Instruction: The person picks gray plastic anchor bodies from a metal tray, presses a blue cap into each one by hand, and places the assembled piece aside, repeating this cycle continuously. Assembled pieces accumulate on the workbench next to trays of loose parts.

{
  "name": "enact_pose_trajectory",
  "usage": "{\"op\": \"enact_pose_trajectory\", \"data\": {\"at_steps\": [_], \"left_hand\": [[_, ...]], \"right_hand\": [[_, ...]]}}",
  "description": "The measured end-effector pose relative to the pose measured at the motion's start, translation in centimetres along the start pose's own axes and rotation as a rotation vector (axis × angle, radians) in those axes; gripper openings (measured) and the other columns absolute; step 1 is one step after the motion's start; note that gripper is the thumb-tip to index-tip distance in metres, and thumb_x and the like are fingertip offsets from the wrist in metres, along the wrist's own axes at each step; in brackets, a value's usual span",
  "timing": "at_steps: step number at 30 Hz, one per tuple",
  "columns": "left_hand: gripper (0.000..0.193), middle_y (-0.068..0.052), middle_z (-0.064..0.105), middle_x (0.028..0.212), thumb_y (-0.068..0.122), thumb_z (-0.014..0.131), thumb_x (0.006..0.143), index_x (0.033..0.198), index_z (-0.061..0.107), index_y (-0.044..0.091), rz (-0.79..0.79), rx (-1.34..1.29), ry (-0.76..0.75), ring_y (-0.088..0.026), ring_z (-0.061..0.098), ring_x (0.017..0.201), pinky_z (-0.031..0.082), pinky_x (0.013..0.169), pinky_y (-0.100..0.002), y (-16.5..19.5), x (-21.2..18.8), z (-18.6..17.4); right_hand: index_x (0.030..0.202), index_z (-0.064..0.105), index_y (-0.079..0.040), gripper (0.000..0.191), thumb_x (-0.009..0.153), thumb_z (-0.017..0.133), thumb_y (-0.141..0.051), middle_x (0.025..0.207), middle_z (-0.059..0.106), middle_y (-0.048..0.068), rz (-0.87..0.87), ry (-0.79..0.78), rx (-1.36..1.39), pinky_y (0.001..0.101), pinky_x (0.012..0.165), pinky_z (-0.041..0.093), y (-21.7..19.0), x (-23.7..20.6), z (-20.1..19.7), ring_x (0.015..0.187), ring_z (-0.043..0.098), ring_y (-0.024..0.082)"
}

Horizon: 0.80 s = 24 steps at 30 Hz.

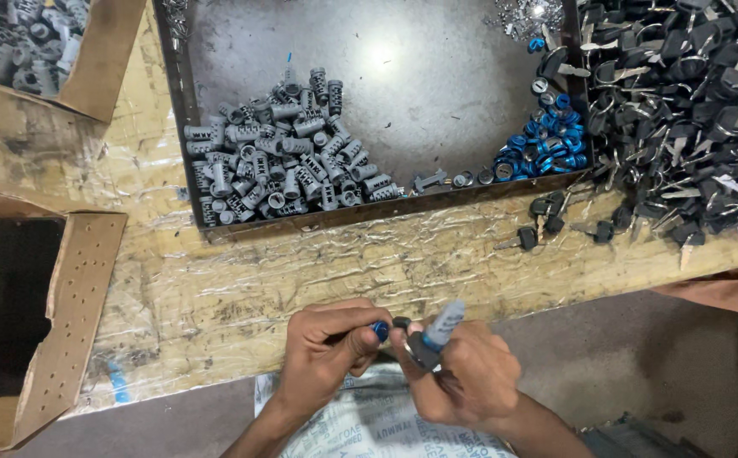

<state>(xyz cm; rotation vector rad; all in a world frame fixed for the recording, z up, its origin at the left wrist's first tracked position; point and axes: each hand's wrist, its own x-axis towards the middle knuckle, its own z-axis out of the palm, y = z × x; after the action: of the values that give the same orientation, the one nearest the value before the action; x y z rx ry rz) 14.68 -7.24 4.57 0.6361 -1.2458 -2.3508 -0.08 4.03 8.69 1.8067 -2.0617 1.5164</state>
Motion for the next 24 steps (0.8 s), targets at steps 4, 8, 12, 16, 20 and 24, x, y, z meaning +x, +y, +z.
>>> {"op": "enact_pose_trajectory", "data": {"at_steps": [4,8,12,16,20,24], "left_hand": [[0.016,-0.011,0.069,0.084,0.008,0.064,0.103,0.106,0.071,-0.006,0.534,0.601,0.254,-0.014,0.064,0.068,0.049,0.057,-0.025,0.0,-0.7,2.3],[0.014,-0.013,0.069,0.084,0.005,0.063,0.1,0.102,0.07,-0.007,0.423,0.587,0.305,-0.017,0.066,0.067,0.051,0.058,-0.027,0.2,-0.4,3.1],[0.018,-0.01,0.071,0.078,0.008,0.065,0.099,0.102,0.074,-0.006,0.118,0.463,0.154,-0.018,0.066,0.065,0.052,0.06,-0.03,0.4,1.1,1.5],[0.024,-0.009,0.063,0.078,0.014,0.067,0.101,0.09,0.071,-0.007,-0.143,0.53,0.032,-0.015,0.057,0.058,0.044,0.052,-0.03,0.6,2.3,1.1],[0.021,-0.003,0.068,0.086,0.015,0.066,0.096,0.101,0.074,-0.004,-0.161,0.28,0.146,-0.007,0.057,0.056,0.046,0.048,-0.025,0.8,3.1,1.6],[0.017,-0.003,0.07,0.083,0.011,0.065,0.099,0.097,0.073,-0.004,-0.058,0.326,0.188,-0.006,0.059,0.057,0.046,0.05,-0.022,0.8,3.4,1.3]], "right_hand": [[0.087,0.061,0.002,0.021,0.082,0.081,0.005,0.079,0.07,0.014,0.106,0.056,0.109,0.0293,0.053,0.054,-0.3,-0.9,1.4,0.062,0.07,0.019],[0.079,0.058,-0.004,0.026,0.078,0.083,0.002,0.068,0.065,0.008,0.135,0.161,-0.042,0.0289,0.046,0.044,-0.6,-1.1,2.5,0.049,0.061,0.016],[0.082,0.063,-0.001,0.019,0.08,0.081,0.0,0.063,0.064,0.009,0.123,-0.194,-0.128,0.035,0.044,0.041,1.3,1.2,1.1,0.045,0.056,0.022],[0.108,0.064,0.004,0.031,0.079,0.072,-0.003,0.086,0.071,0.018,-0.016,-0.635,0.073,0.0386,0.061,0.055,4.0,6.7,-4.6,0.071,0.07,0.03],[0.114,0.078,-0.012,0.031,0.085,0.068,-0.009,0.072,0.079,0.004,0.456,-1.133,0.032,0.0255,0.038,0.049,8.3,16.0,-7.2,0.043,0.068,0.011],[0.109,0.074,0.001,0.011,0.107,0.063,0.001,0.091,0.074,0.014,0.539,-0.446,0.319,0.026,0.05,0.05,13.6,25.0,-7.4,0.057,0.063,0.015]]}}
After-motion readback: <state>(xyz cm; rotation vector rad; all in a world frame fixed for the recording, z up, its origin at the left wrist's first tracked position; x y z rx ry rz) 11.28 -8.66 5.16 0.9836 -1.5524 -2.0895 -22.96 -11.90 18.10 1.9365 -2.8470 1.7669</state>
